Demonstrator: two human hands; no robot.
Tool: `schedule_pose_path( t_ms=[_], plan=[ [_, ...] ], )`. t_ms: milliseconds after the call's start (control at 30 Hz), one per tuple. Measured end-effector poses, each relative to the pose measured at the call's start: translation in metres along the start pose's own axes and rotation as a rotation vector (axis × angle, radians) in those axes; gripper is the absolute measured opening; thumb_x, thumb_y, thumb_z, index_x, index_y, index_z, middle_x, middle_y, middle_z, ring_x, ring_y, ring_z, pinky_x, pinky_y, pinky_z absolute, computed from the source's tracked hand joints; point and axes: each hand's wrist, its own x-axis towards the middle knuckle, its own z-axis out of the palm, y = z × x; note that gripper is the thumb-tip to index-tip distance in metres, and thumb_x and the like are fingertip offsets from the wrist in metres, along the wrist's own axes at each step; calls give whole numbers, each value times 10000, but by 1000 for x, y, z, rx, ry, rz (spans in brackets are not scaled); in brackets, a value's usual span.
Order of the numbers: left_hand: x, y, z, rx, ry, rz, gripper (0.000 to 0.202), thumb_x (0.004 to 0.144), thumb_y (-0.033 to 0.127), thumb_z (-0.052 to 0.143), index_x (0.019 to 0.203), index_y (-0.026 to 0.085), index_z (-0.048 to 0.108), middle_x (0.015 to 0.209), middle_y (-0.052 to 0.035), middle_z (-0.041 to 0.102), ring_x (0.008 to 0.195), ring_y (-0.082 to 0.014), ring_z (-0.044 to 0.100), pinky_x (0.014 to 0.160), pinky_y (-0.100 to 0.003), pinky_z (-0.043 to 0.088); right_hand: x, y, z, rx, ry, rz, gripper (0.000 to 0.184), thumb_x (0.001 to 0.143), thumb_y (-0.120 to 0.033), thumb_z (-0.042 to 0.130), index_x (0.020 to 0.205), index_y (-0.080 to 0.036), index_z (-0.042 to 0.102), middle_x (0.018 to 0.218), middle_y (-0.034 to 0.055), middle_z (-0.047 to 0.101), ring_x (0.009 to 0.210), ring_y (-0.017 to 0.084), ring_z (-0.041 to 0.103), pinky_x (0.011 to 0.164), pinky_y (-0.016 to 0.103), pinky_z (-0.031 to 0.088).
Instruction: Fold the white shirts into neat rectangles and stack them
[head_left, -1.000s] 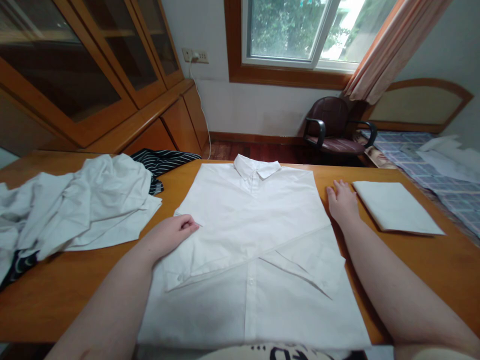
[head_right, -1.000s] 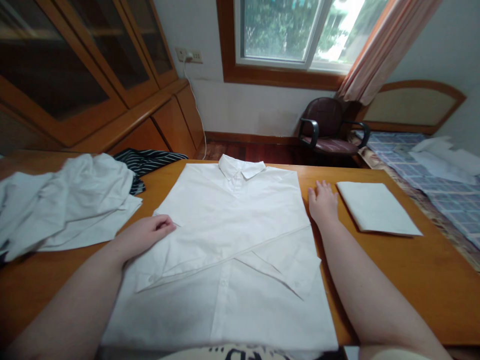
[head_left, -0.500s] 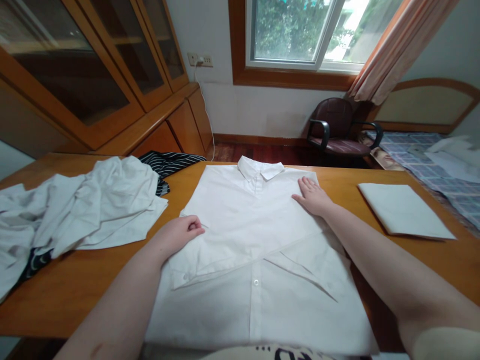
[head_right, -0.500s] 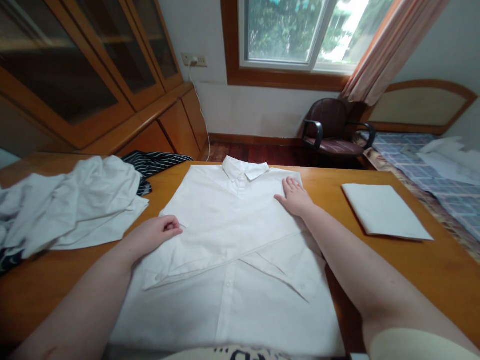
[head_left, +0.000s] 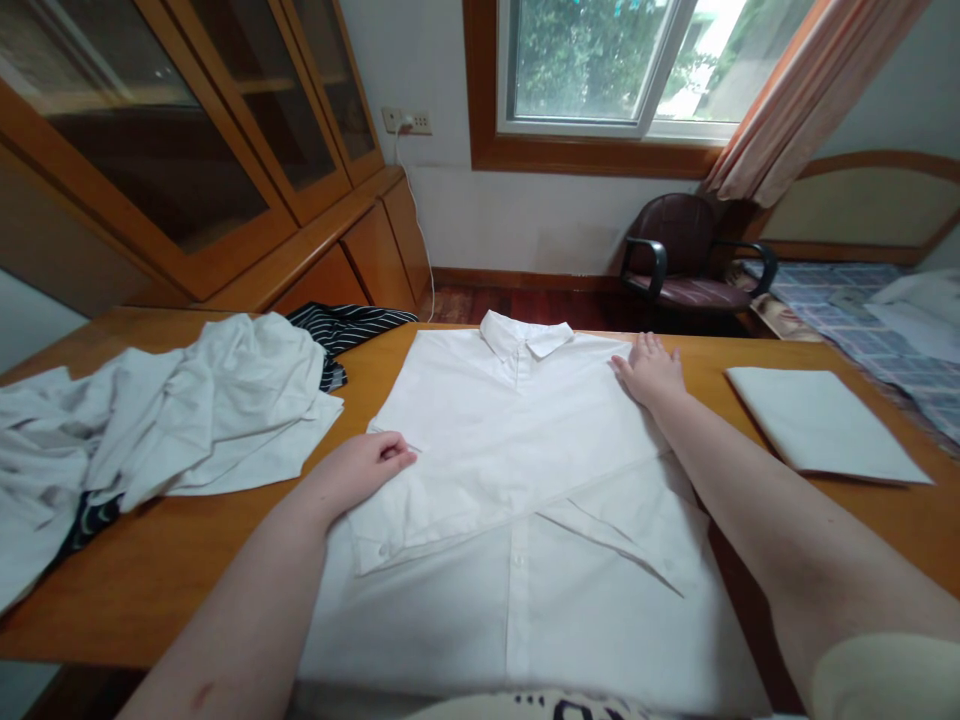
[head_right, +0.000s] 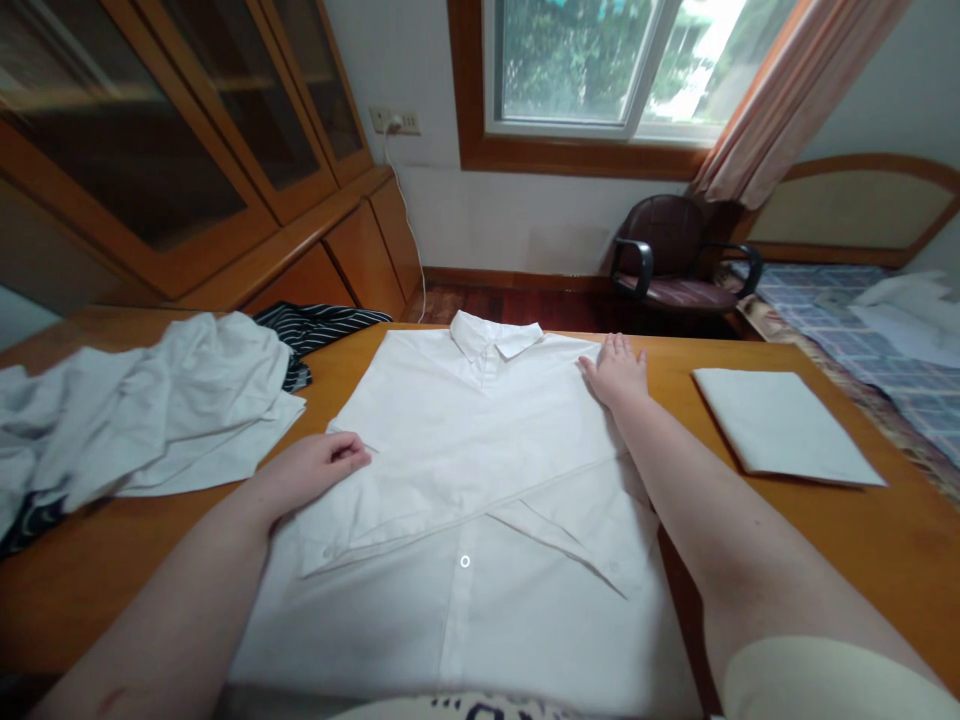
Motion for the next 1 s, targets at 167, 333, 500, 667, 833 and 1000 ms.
schedule_pose_path(
  t_ms=[167, 333, 500, 667, 833, 1000],
  plan=[
    [1, 1, 1, 41, 10, -14, 293, 783, 508, 494, 745, 231, 584, 716, 14, 637, 697, -172, 582, 580, -259, 344, -50, -39, -18, -66, 155, -381, 624, 944, -396, 294, 1451, -32, 304, 1542, 166, 222, 1430, 276, 139, 1149, 477, 57],
    [0, 6, -1, 53, -3, -7, 286, 786, 504, 495, 751, 232, 579, 711, 23, 626, 696, -163, 574, 579, -259, 338, -124, -104, -31, 171, -23, -744, 678, 919, -548, 349, 1439, -114, 373, 1543, 154, 223, 1421, 284, 187, 1150, 448, 133],
    [0, 4, -2, 63, -62, 6, 270, 734, 499, 562, 720, 229, 569, 685, 35, 605, 649, -146, 551, 571, -257, 329, -147, -127, -32, 272, -226, -842, 697, 911, -609, 330, 1467, -188, 333, 1542, 118, 239, 1414, 267, 218, 1141, 447, 179],
    [2, 1, 0, 103, -54, -20, 279, 705, 494, 591, 663, 222, 544, 665, 34, 595, 632, -144, 535, 556, -256, 309, -118, -84, -20, 185, -240, -659, 711, 903, -637, 302, 1494, -244, 261, 1552, 70, 212, 1424, 252, 186, 1146, 452, 161],
    [4, -2, 1, 101, -50, -13, 282, 710, 490, 587, 656, 219, 531, 664, 30, 595, 634, -148, 541, 549, -254, 297, -87, -16, -8, 39, -187, -261, 724, 920, -593, 263, 1497, -156, 249, 1555, 104, 195, 1427, 263, 171, 1142, 433, 190],
    [4, -1, 2, 109, -40, -15, 294, 711, 505, 581, 661, 221, 524, 678, 20, 605, 650, -160, 548, 556, -255, 301, -81, 10, -4, 40, -170, -100, 708, 932, -568, 195, 1503, -150, 210, 1558, 92, 190, 1422, 244, 198, 1137, 474, 193]
  ],
)
